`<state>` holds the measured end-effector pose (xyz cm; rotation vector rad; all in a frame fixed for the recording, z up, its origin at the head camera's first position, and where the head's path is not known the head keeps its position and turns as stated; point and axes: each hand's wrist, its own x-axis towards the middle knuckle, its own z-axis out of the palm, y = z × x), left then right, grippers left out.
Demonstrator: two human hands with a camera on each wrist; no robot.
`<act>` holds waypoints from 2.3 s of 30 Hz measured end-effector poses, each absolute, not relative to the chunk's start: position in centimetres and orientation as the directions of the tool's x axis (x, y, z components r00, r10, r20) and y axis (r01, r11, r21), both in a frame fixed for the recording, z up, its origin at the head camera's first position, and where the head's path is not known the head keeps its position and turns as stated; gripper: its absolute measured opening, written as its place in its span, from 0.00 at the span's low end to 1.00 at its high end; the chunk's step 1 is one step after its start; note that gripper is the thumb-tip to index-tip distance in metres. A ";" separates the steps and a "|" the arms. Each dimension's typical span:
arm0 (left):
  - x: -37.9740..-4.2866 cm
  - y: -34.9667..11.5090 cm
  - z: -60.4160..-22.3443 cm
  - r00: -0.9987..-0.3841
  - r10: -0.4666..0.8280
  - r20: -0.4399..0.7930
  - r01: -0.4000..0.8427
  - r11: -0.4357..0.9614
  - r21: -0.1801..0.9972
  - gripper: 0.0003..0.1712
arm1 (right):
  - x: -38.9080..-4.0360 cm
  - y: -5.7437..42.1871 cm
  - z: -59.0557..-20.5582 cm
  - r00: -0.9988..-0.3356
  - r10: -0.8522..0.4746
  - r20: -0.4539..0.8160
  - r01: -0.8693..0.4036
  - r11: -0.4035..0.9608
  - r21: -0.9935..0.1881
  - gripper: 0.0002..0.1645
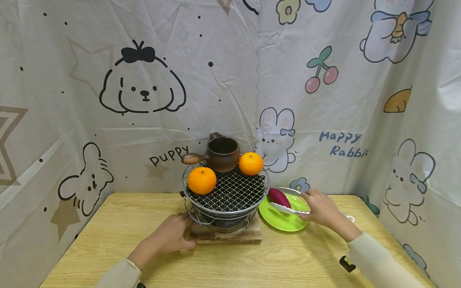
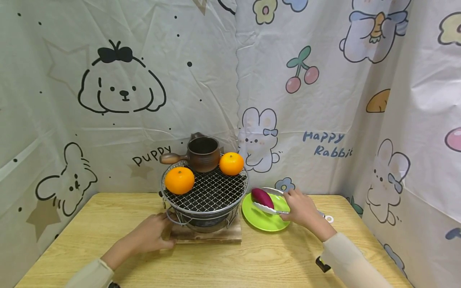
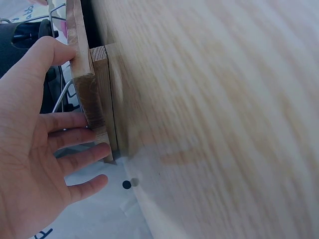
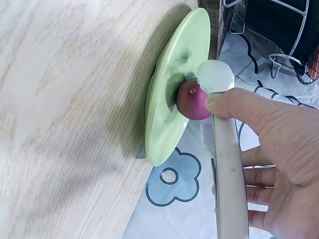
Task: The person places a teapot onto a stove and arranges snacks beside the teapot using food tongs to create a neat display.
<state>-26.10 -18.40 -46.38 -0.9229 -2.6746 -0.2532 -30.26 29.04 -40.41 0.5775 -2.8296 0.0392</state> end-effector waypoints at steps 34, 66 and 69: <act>-26.4 -18.5 -46.8 -0.737 0.578 0.351 0.633 0.772 0.058 0.44 | -30.6 29.6 -41.6 -0.768 -0.507 0.391 -0.447 0.862 0.240 0.34; -26.5 -18.5 -47.0 -0.710 0.588 0.387 0.649 0.760 0.036 0.42 | -31.1 30.0 -42.4 -0.674 -0.588 0.447 -0.456 0.807 0.375 0.38; -26.6 -18.5 -47.0 -0.713 0.588 0.383 0.648 0.761 0.039 0.43 | -31.1 30.1 -42.3 -0.672 -0.590 0.447 -0.454 0.806 0.380 0.38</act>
